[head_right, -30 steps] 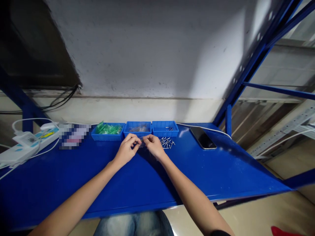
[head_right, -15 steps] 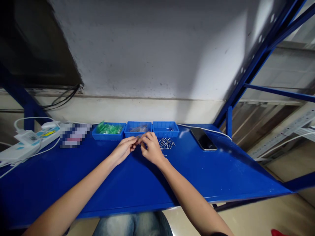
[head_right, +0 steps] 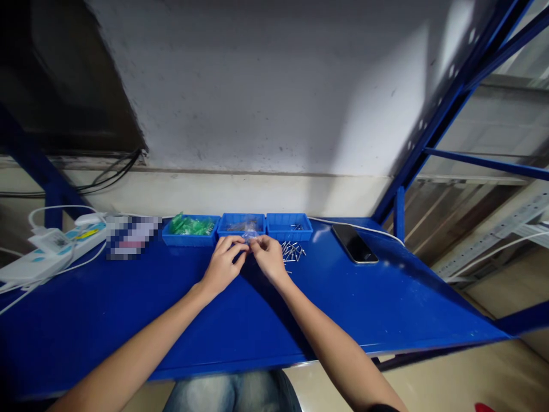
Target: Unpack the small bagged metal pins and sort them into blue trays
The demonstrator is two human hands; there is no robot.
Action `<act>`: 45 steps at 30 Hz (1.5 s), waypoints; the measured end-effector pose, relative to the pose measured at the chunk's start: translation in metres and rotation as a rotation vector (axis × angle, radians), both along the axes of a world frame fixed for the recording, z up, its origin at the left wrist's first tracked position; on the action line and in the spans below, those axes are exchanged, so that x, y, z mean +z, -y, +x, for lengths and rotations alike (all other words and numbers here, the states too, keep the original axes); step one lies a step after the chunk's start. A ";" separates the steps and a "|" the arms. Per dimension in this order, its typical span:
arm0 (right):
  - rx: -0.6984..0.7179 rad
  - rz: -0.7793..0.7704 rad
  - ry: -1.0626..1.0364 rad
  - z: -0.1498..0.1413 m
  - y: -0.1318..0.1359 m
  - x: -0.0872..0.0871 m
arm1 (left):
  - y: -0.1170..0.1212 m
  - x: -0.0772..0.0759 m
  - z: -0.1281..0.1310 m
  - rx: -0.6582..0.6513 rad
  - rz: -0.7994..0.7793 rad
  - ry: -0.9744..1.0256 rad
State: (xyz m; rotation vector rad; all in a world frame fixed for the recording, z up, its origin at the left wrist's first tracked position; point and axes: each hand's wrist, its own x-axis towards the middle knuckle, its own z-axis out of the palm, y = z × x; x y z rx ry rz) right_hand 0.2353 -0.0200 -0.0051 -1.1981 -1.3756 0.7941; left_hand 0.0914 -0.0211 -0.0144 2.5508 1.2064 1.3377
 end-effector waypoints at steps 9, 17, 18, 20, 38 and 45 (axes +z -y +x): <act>-0.371 0.673 0.330 0.007 -0.014 0.087 | 0.014 -0.007 0.014 -0.131 -0.233 -0.320; 0.078 0.395 0.730 0.064 -0.013 0.021 | 0.002 -0.004 0.010 -0.130 -0.328 -0.337; 0.037 0.345 0.749 0.079 -0.010 0.009 | -0.002 -0.002 0.013 -0.125 -0.321 -0.339; 0.020 0.249 0.823 0.101 -0.007 -0.010 | -0.009 -0.003 0.022 -0.136 -0.315 -0.366; 0.206 0.157 0.921 0.105 0.012 -0.013 | 0.011 -0.011 0.012 -0.230 -0.357 -0.461; 0.393 0.179 1.115 0.099 0.015 -0.018 | 0.014 -0.013 -0.017 -0.152 -0.436 -0.493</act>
